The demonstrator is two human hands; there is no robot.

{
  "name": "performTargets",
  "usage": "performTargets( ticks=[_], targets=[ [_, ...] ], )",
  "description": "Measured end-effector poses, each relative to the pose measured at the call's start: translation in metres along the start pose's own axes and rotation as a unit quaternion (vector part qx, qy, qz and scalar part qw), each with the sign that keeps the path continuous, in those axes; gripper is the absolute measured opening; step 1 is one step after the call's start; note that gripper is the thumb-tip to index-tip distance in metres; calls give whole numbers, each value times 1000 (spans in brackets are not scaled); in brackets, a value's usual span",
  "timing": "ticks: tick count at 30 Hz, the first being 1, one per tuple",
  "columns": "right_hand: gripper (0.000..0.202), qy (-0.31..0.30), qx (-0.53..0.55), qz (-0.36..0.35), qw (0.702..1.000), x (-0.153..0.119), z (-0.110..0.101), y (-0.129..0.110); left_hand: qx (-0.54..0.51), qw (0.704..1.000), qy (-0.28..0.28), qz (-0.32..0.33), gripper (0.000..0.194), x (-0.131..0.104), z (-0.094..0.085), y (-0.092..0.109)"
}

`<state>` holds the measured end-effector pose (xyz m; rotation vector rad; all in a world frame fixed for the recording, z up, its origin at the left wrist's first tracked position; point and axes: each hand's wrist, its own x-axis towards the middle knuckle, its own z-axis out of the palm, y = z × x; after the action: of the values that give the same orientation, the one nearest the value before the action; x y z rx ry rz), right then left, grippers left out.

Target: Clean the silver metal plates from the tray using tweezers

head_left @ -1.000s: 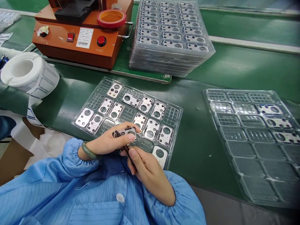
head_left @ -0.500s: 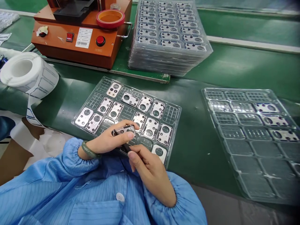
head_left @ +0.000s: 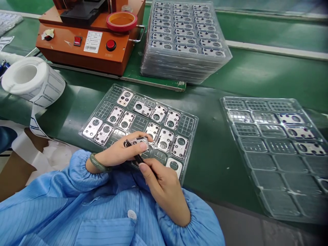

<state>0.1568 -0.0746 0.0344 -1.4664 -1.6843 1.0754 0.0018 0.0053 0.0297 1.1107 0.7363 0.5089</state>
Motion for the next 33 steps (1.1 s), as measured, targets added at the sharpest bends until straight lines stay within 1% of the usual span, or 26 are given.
performTargets(
  ticks=[2, 5, 8, 10, 12, 15, 16, 18, 20, 22, 24, 26, 30, 33],
  targets=[
    [31, -30, 30, 20, 999, 1, -1, 1, -4, 1000, -22, 2, 48, 0, -1, -1],
    [38, -41, 104, 55, 992, 1, -2, 4, -24, 997, -65, 20, 72, -1, -3, -5],
    [43, -25, 168, 84, 982, 3, -4, 6, -69, 994, -66, 56, 96, -1, -2, -11],
    [45, -8, 179, 94, 979, 3, -4, 6, -84, 992, -56, 79, 101, -1, 0, -12],
    [47, 3, 178, 95, 979, 4, -5, 6, -59, 994, -45, 85, 90, -1, 2, -12],
    [47, 1, 181, 98, 979, 4, -4, 6, 7, 995, -43, 94, 63, -1, 3, -9],
    [47, -2, 182, 101, 978, 3, -4, 6, 24, 993, -47, 106, 58, -1, 2, -9],
    [48, -6, 184, 108, 977, 3, -3, 6, 54, 988, -51, 134, 54, -1, 0, -11],
    [49, -11, 197, 112, 974, 4, -3, 7, 107, 979, -24, 170, 53, 0, -3, -13],
    [47, -23, 228, 116, 966, 4, -2, 7, 171, 963, 25, 209, 53, 1, -6, -15],
    [46, -42, 252, 123, 959, 5, -1, 6, 209, 944, 66, 247, 52, 2, -8, -17],
    [44, -54, 247, 131, 959, 5, 0, 4, 201, 938, 73, 272, 50, 2, -7, -19],
    [41, -44, 192, 131, 972, 4, 3, -1, 90, 955, 38, 279, 56, 4, -2, -22],
    [41, -39, 184, 116, 975, 2, 5, -2, 22, 958, 15, 285, 49, 5, 2, -23]
  ],
)
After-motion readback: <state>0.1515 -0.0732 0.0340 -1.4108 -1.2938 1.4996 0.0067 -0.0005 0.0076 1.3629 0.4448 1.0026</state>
